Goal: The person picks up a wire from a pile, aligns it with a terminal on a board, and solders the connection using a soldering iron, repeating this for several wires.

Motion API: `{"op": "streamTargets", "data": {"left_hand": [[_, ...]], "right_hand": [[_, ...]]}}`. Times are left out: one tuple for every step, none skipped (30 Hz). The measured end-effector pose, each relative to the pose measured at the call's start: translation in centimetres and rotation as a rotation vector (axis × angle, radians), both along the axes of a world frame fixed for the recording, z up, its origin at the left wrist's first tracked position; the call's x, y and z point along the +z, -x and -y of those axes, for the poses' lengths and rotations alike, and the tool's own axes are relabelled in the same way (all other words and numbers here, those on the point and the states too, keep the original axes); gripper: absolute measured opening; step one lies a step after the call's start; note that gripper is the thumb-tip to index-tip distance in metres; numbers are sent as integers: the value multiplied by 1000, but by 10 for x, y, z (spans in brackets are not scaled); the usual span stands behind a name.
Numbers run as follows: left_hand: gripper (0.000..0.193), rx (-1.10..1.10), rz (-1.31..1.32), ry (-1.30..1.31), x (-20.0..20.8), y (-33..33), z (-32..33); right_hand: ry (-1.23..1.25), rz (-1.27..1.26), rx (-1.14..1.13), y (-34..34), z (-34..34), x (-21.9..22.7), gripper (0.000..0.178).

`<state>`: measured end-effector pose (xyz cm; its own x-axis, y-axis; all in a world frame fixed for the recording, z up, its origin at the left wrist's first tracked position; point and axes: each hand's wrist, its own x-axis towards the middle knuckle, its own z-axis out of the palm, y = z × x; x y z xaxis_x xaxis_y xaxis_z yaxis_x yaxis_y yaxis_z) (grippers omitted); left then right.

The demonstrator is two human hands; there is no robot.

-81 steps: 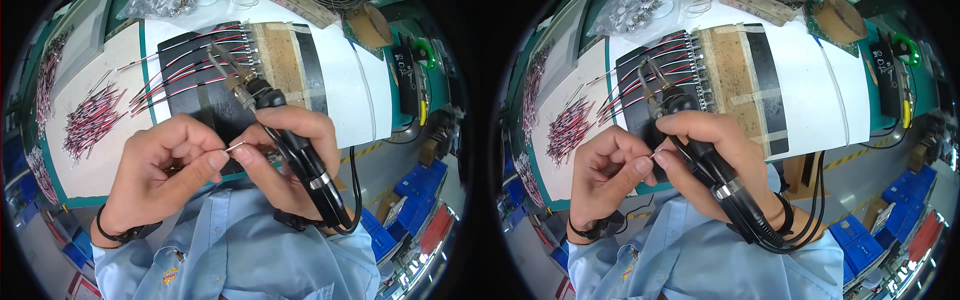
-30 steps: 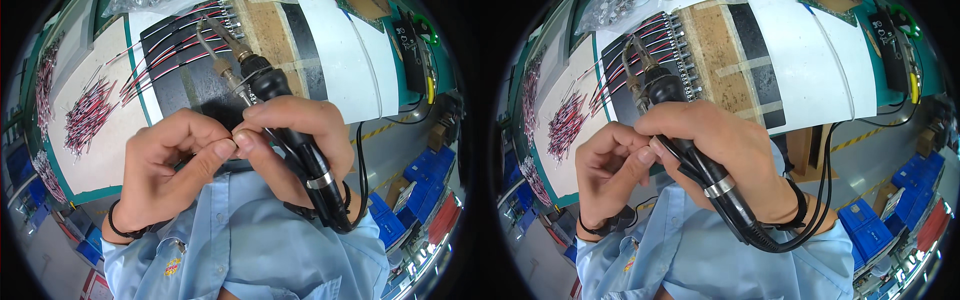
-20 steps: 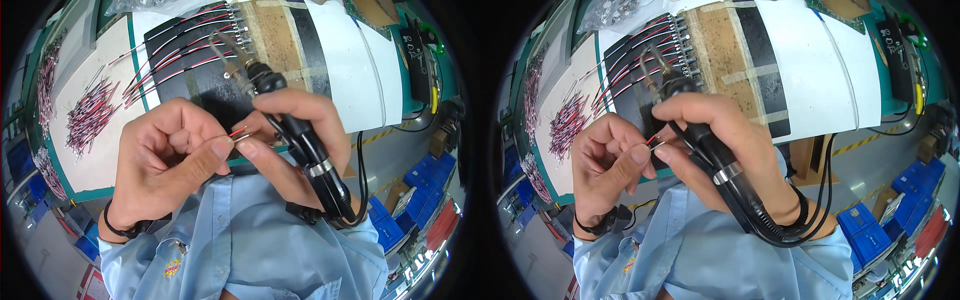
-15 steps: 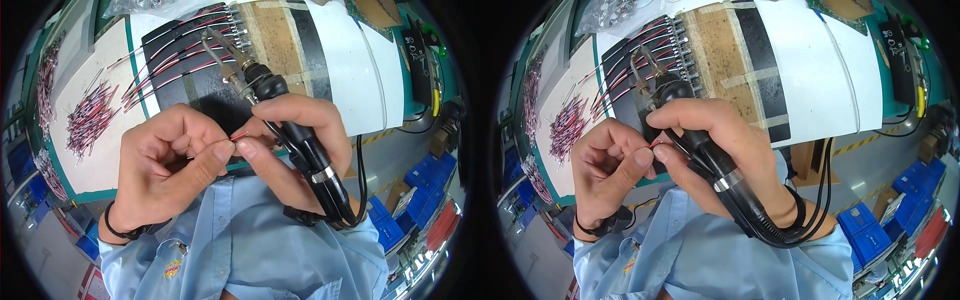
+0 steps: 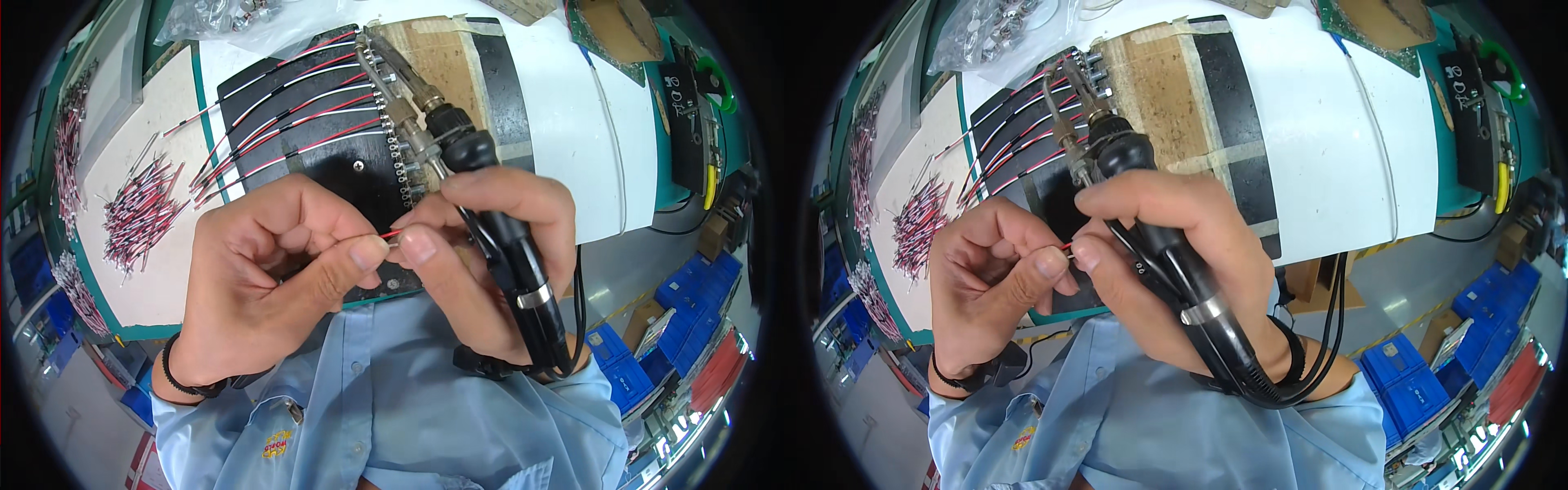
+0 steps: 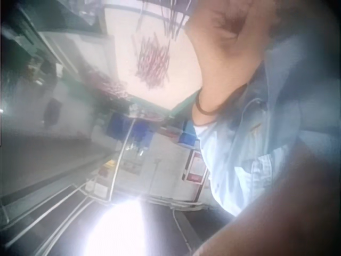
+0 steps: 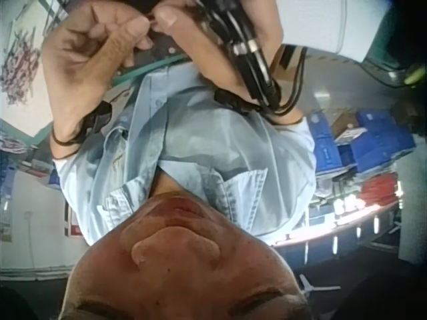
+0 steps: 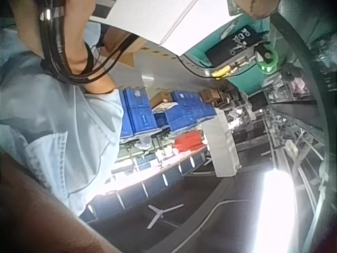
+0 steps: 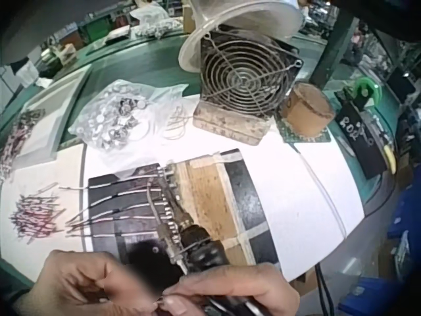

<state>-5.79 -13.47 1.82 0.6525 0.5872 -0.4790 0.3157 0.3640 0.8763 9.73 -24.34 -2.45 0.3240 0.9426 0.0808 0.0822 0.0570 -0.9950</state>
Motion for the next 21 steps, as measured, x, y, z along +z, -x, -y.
{"op": "streamTargets", "data": {"left_hand": [[16, 14, -9, 17, 1, -1, -1], [17, 28, -18, 34, 2, -2, -1], [17, 43, -28, 52, 2, -4, -2], [17, 41, -37, 46, 2, -5, -2], [17, 38, -46, 42, 2, -7, -4], [17, 24, -91, 55, 0, -9, -5], [17, 12, -98, 40, -1, -10, -9], [17, -9, -138, 37, -3, -11, -14], [17, -18, -184, 39, -5, -13, -19], [17, -27, -199, 32, -7, -14, -24], [16, -24, -218, 30, -10, -16, -29], [16, -19, -203, 16, -12, -18, -34], [16, -25, -210, 7, -15, -20, -37], [16, -36, -245, 25, -17, -22, -41], [15, -45, -253, 40, -19, -23, -44], [15, -56, -258, 58, -20, -25, -47], [15, -63, -271, 85, -20, -26, -50], [15, -71, -280, 114, -21, -27, -53], [14, -80, -288, 143, -21, -28, -55], [14, -83, -297, 160, -21, -29, -57], [14, -87, -304, 175, -20, -30, -59]], "right_hand": [[-13, 13, -4, 0, 0, -1, 40], [-20, 49, 14, -1, -1, -2, 39], [-28, 64, 19, -1, -1, -3, 39], [-38, 97, 19, -2, -1, -4, 38], [-47, 131, 17, -3, -2, -6, 38], [-60, 182, 9, -4, -2, -8, 37], [-74, 234, 2, -7, -3, -10, 36], [-101, 313, 8, -9, -4, -14, 38], [-109, 334, -6, -13, -5, -17, 40], [-133, 421, -18, -17, -5, -19, 42], [-134, 425, -47, -20, -3, -20, 46], [-103, 465, -99, -23, -1, -21, 50], [-76, 511, -190, -24, 2, -23, 56], [-43, 527, -258, -24, 6, -24, 62], [-38, 510, -291, -23, 10, -25, 69], [-34, 455, -307, -23, 14, -27, 69], [-79, 389, -291, -22, 18, -29, 68], [-150, 330, -243, -24, 20, -33, 67], [-221, 268, -196, -26, 23, -37, 65], [-289, 204, -148, -29, 25, -40, 64], [-359, 140, -103, -32, 26, -42, 62]]}}
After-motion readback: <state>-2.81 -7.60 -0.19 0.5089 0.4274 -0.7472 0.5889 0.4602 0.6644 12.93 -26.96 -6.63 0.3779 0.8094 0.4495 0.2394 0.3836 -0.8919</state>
